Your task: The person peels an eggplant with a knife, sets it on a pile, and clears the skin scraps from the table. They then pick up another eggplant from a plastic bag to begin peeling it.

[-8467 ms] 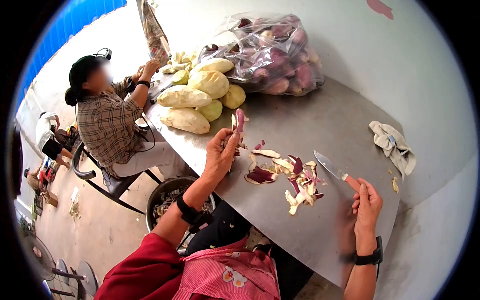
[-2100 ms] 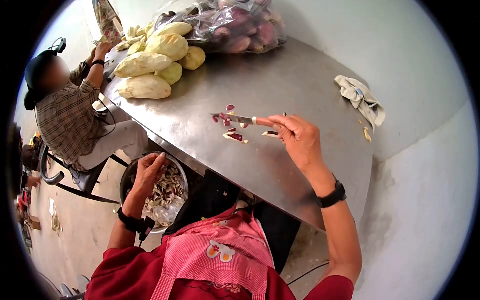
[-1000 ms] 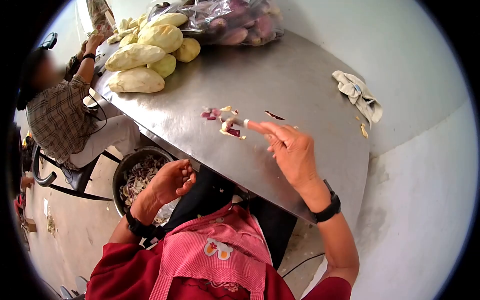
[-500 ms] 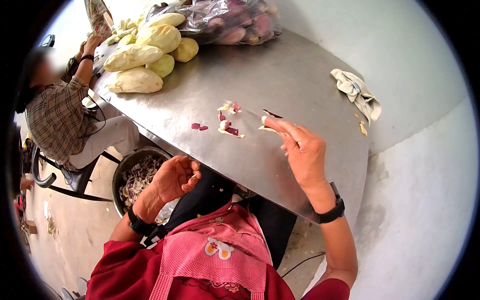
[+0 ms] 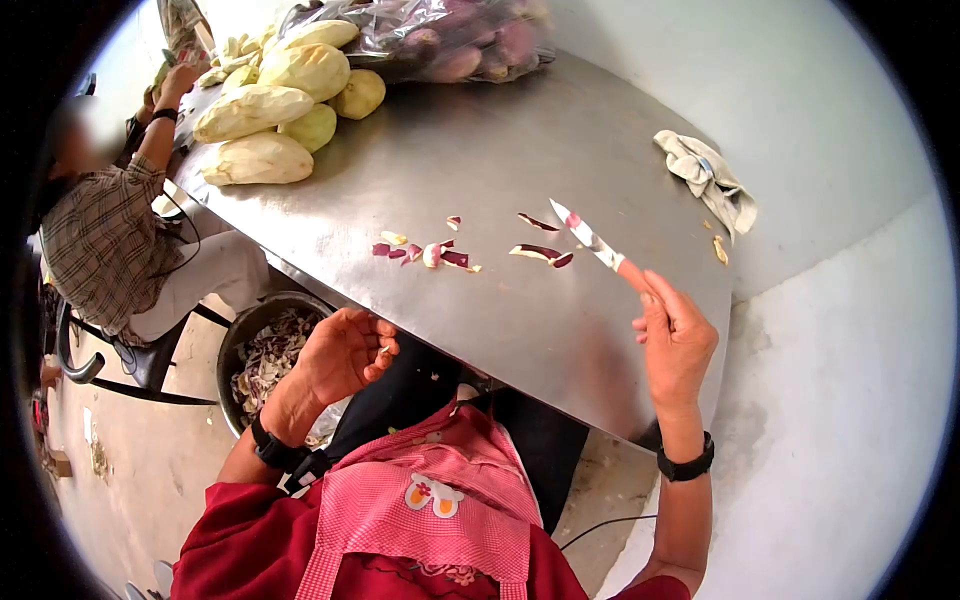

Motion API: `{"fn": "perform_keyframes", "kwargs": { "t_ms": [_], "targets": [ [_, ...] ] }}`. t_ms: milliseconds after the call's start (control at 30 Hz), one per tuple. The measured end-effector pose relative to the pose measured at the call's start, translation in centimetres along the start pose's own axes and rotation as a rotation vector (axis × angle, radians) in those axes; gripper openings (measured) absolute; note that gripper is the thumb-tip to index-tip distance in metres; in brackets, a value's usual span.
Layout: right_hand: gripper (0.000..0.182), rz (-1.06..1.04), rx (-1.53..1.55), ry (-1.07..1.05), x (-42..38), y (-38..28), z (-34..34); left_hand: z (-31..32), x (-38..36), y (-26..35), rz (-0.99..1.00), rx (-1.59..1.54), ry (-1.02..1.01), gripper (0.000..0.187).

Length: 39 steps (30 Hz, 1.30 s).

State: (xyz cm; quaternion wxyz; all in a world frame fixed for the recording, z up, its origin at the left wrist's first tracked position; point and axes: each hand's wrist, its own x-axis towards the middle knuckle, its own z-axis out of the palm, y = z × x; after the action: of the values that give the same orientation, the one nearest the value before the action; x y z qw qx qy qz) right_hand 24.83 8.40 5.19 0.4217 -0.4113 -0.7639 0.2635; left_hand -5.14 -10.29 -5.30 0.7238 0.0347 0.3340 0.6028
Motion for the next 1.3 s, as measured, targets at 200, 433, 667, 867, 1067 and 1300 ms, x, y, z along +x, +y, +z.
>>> {"fn": "perform_keyframes", "kwargs": {
  "t_ms": [200,433,667,867,1067,1300],
  "targets": [
    [0.025,-0.084,-0.079,-0.144,-2.2,-1.9,1.8,-0.7,0.4,-0.3,-0.007,-0.029,-0.049,0.04],
    [0.025,-0.172,-0.005,-0.157,-1.6,-4.2,4.1,-0.8,0.2,-0.1,0.003,-0.018,-0.077,0.043],
    [0.024,-0.187,-0.049,-0.234,-0.9,-3.9,4.8,-0.4,0.3,-0.1,0.007,-0.018,-0.05,0.047],
    [0.028,-0.303,0.031,-0.269,-2.7,-4.4,4.6,-0.4,0.5,0.0,-0.03,-0.085,-0.088,0.048],
    [0.031,-0.146,-0.243,0.027,-3.5,-1.6,0.2,-0.5,0.6,0.0,-0.038,-0.022,-0.084,0.045],
    [0.032,-0.151,-0.404,0.066,-4.9,0.0,-1.6,-0.6,0.7,-0.1,-0.022,-0.029,-0.097,0.045]
  ]
}}
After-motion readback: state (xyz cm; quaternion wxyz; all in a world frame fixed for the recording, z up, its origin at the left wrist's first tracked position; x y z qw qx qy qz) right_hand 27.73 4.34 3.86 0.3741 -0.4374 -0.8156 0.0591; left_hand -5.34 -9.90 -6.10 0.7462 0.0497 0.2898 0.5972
